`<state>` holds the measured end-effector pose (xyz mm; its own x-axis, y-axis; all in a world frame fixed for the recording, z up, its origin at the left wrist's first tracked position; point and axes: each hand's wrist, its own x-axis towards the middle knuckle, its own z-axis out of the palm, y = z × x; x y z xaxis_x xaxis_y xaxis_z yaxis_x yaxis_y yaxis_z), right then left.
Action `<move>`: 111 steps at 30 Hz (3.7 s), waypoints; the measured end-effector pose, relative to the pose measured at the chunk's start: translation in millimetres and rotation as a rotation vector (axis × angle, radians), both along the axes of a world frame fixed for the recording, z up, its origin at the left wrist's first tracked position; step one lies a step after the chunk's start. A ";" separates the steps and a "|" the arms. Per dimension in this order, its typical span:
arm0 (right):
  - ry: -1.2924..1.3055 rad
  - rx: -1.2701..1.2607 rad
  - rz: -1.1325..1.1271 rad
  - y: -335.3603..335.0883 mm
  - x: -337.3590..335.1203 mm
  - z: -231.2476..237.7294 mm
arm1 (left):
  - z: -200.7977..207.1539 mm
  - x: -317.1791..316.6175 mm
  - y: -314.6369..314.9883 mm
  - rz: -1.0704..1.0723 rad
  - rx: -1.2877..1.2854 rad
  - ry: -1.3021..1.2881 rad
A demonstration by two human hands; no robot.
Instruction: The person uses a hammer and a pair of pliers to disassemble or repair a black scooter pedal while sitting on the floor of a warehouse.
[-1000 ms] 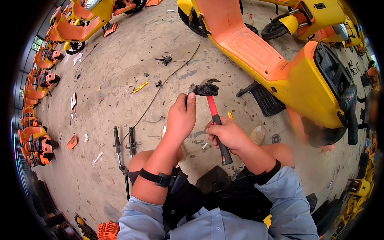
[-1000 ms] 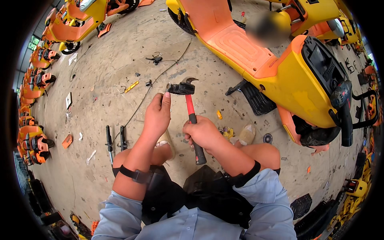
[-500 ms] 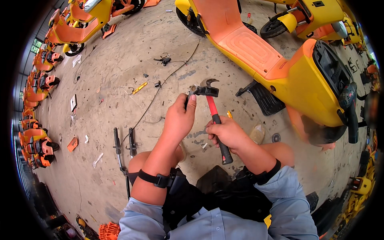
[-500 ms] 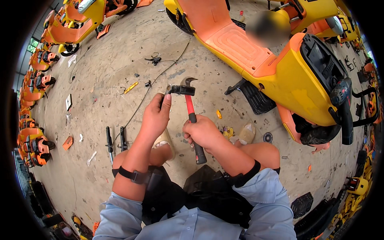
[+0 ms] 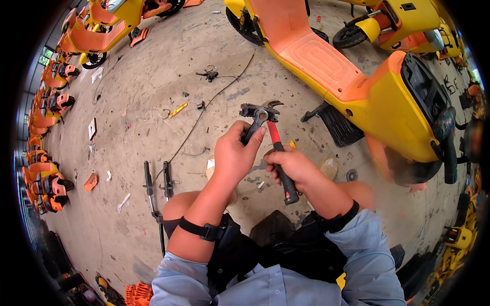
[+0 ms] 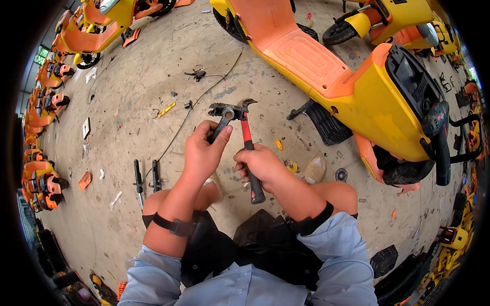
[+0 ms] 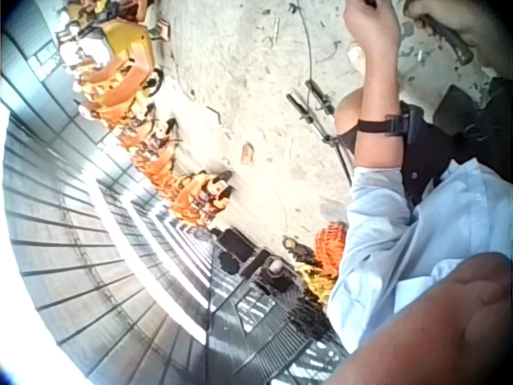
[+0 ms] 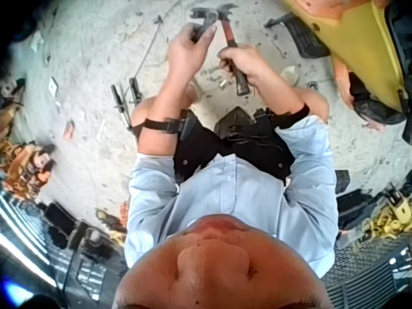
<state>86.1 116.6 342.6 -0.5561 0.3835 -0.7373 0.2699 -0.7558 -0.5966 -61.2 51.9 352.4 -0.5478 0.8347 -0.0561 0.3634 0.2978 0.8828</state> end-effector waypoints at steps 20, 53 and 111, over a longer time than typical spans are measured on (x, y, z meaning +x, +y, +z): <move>0.080 0.686 0.018 -21.8 -5.4 1.9 | 16.8 -24.2 3.6 0.281 0.263 -0.422; -0.111 0.643 0.104 -20.2 -16.0 -22.6 | -5.1 -51.1 15.4 0.385 0.137 -0.606; 0.157 0.381 -0.289 40.9 -34.5 7.5 | 15.3 -33.8 -2.0 -0.296 -0.139 -1.151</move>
